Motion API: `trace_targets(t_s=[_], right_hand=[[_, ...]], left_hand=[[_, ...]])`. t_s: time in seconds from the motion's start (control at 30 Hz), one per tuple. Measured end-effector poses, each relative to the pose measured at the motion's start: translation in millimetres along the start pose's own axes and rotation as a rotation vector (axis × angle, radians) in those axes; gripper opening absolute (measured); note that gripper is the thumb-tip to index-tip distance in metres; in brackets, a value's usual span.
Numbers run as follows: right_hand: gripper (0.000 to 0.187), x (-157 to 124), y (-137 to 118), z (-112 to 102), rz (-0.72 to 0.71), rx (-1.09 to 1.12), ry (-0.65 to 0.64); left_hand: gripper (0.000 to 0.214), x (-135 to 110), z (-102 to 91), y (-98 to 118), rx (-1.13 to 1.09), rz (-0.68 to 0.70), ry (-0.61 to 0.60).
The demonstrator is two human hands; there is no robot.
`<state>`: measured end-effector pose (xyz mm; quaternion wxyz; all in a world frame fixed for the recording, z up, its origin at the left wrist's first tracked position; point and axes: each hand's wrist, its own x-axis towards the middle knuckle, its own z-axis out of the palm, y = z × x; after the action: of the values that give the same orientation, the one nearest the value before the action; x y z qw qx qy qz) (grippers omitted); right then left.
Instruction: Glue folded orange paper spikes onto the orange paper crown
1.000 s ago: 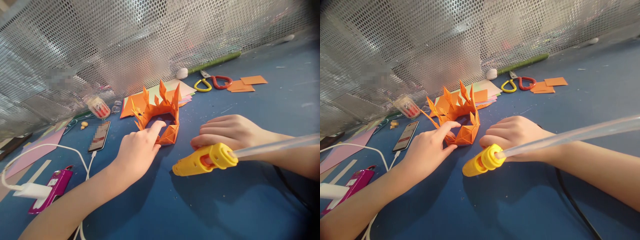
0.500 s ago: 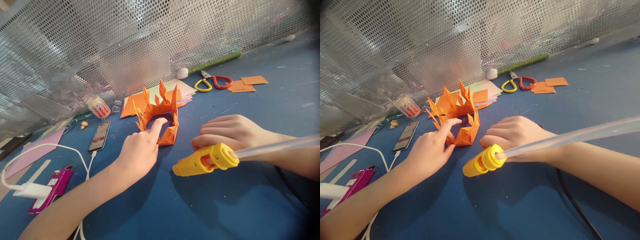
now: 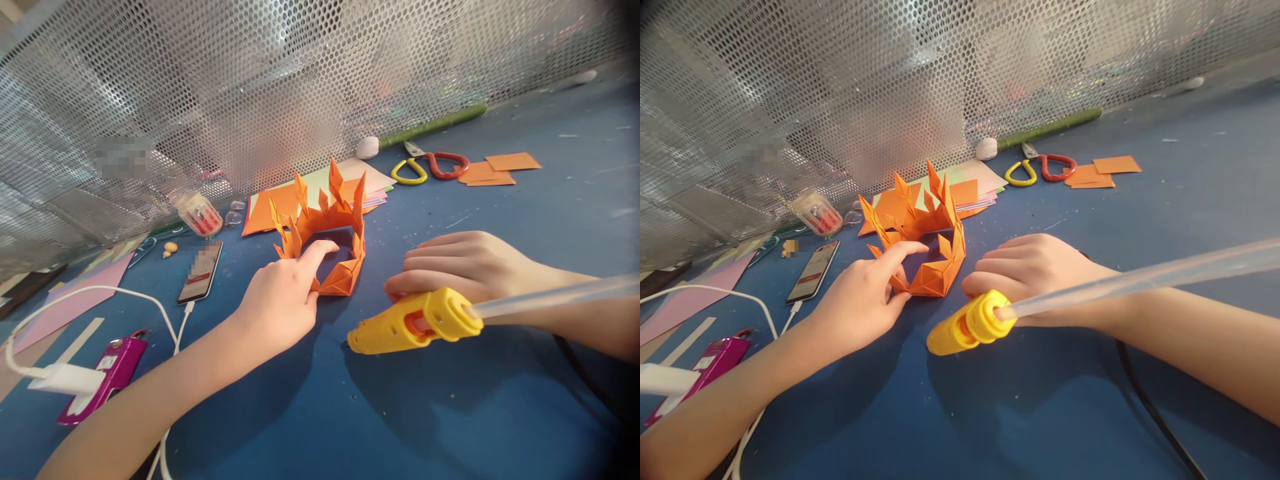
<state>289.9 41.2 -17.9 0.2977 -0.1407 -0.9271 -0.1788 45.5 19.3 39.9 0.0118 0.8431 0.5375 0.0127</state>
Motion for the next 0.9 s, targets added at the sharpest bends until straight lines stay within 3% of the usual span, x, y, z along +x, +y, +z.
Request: trace_targets(t_s=[0.6, 0.77, 0.9], right_hand=[[0.011, 3, -2, 1, -0.025, -0.041, 0.01], [0.011, 3, -2, 0, -0.015, -0.034, 0.007], [0.01, 3, 0, 0, -0.002, -0.002, -0.002]], left_hand=[[0.054, -3, -6.8, 3, 0.138, 0.021, -0.067], [0.056, -6, -15.7, 4, -0.009, -0.034, -0.084], [0.031, -7, -21.2, 4, -0.119, -0.076, -0.075]])
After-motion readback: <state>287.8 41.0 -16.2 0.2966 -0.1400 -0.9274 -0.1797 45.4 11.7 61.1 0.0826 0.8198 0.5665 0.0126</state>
